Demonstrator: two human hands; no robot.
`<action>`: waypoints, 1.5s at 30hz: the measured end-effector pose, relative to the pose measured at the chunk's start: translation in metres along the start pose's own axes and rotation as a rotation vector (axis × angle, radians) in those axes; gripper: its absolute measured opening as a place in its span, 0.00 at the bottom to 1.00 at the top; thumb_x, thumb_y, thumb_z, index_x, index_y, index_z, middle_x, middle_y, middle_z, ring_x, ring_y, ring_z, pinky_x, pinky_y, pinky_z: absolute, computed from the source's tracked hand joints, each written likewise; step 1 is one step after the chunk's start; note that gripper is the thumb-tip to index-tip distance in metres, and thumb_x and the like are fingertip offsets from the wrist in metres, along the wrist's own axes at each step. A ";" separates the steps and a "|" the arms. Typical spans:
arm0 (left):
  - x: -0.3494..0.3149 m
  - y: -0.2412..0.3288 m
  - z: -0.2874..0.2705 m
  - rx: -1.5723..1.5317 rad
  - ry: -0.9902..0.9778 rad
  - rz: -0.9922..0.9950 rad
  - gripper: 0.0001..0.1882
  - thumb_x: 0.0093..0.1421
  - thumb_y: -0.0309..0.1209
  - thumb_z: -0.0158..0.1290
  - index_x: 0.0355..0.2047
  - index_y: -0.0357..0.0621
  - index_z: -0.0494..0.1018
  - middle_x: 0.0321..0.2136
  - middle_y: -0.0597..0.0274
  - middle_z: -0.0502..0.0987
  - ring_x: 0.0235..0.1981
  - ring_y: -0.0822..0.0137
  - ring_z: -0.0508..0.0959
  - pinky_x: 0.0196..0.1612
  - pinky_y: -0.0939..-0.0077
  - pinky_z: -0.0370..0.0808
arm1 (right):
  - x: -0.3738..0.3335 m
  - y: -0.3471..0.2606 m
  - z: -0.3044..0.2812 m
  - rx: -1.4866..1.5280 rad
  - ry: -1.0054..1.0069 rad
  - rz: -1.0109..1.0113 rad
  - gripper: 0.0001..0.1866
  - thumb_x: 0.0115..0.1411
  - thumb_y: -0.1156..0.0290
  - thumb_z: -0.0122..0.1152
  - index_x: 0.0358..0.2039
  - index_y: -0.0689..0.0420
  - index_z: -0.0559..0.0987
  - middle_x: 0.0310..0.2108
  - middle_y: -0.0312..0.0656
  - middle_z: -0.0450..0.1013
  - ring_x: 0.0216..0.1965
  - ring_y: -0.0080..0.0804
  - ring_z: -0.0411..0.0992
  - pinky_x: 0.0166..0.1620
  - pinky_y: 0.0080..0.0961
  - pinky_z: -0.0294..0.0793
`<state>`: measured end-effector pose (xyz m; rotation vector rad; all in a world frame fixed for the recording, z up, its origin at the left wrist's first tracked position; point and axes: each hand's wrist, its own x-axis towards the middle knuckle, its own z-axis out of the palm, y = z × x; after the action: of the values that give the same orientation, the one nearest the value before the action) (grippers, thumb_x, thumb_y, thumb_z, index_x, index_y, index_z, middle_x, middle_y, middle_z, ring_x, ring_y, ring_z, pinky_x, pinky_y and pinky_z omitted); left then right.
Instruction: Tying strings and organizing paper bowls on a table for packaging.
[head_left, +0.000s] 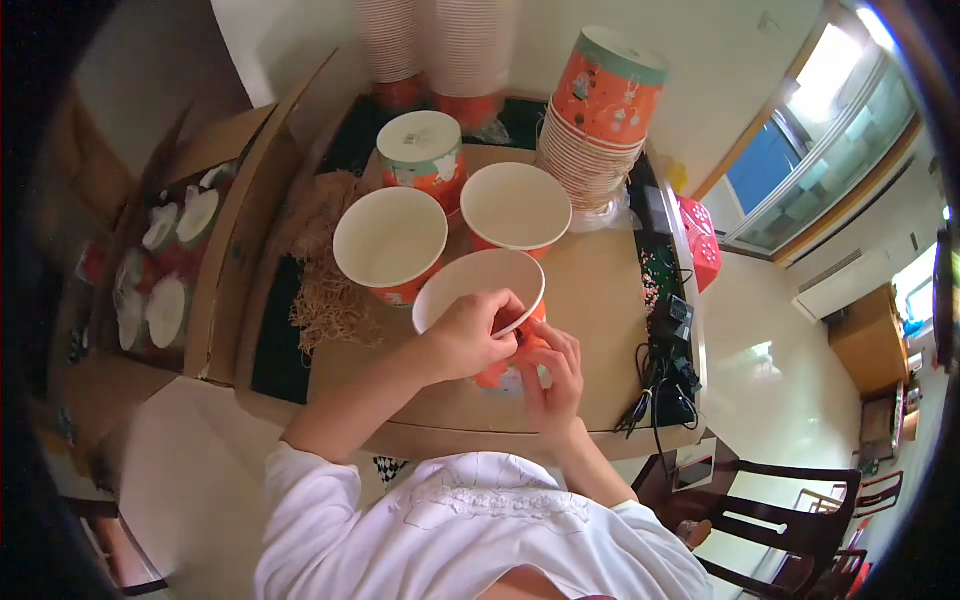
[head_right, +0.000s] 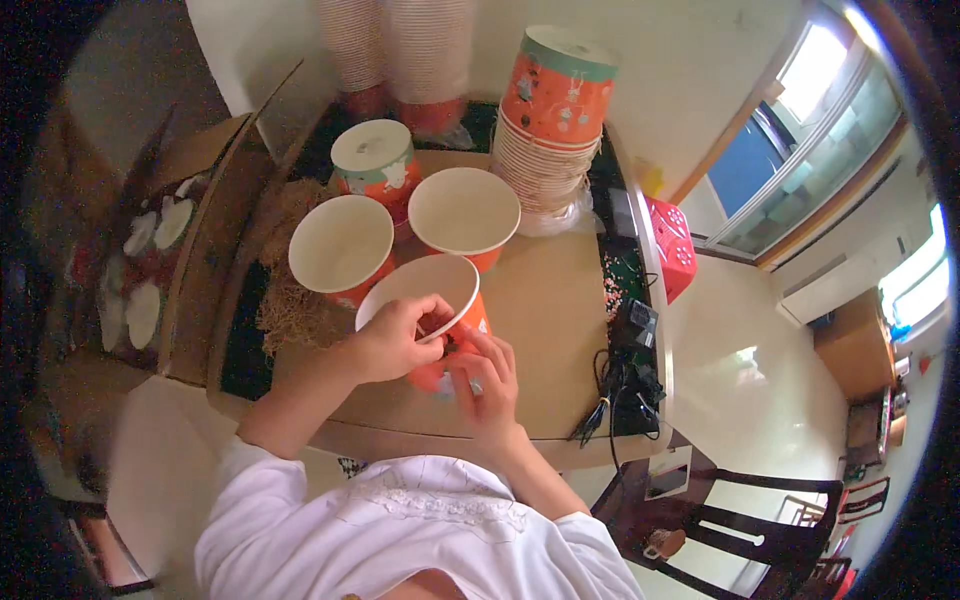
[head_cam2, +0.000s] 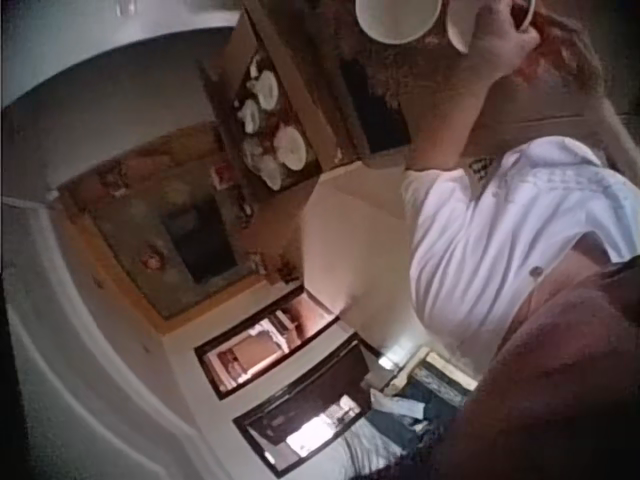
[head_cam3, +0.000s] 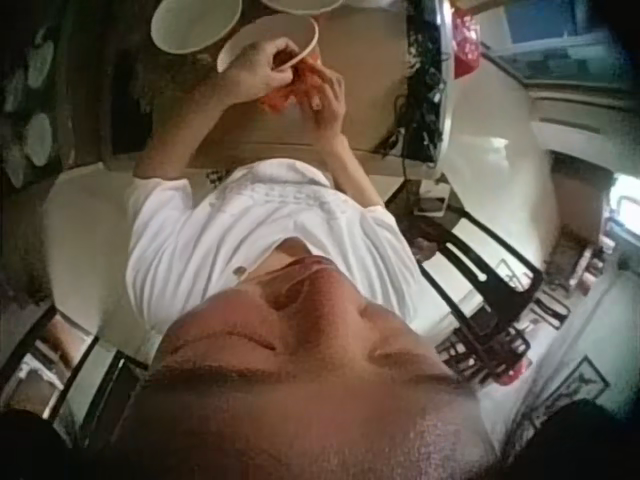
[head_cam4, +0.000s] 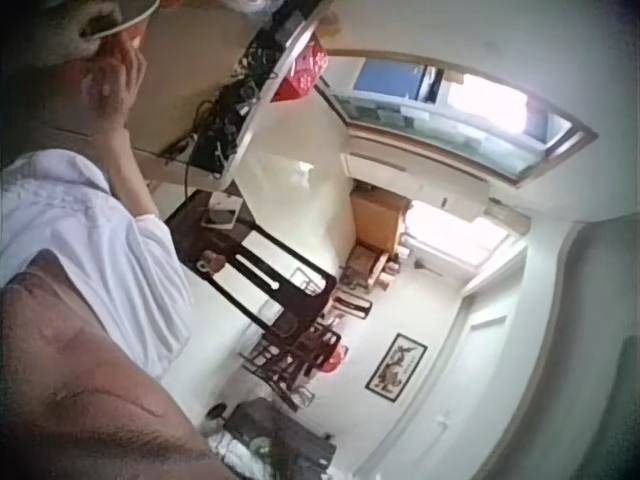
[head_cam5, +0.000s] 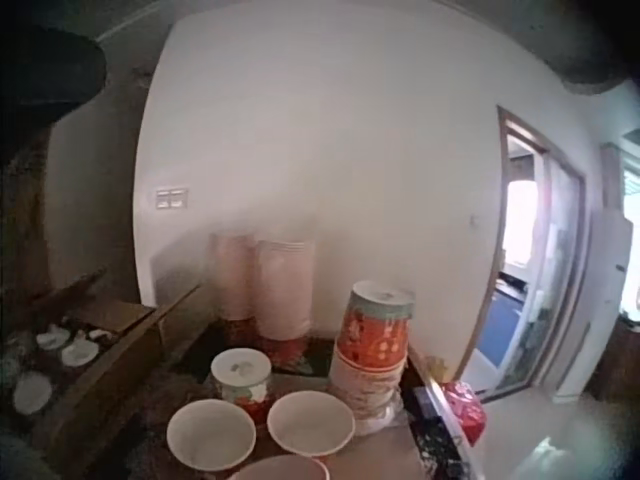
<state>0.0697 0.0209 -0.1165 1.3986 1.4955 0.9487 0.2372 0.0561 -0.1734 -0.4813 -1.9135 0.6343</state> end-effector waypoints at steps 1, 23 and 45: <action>0.000 -0.001 0.002 0.048 0.046 0.024 0.13 0.53 0.21 0.52 0.40 0.35 0.70 0.32 0.61 0.76 0.31 0.74 0.77 0.37 0.78 0.75 | 0.000 0.001 0.000 -0.007 0.005 -0.002 0.10 0.48 0.84 0.61 0.31 0.59 0.75 0.44 0.47 0.72 0.43 0.44 0.70 0.47 0.34 0.70; -0.017 -0.011 0.023 0.247 0.117 0.127 0.12 0.51 0.21 0.54 0.38 0.36 0.72 0.30 0.57 0.75 0.27 0.68 0.77 0.31 0.75 0.74 | -0.003 0.003 -0.006 0.295 -0.055 0.528 0.06 0.52 0.85 0.58 0.30 0.62 0.73 0.40 0.41 0.69 0.40 0.26 0.72 0.38 0.19 0.77; -0.009 -0.019 0.035 0.306 0.137 0.157 0.04 0.59 0.26 0.49 0.30 0.36 0.70 0.28 0.52 0.76 0.30 0.54 0.77 0.32 0.65 0.73 | -0.021 0.011 -0.016 0.323 -0.124 0.693 0.06 0.55 0.81 0.59 0.33 0.60 0.75 0.29 0.39 0.72 0.30 0.25 0.73 0.32 0.19 0.75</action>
<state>0.0957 0.0096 -0.1454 1.7196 1.7065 0.9559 0.2606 0.0558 -0.1894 -0.9190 -1.6901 1.4221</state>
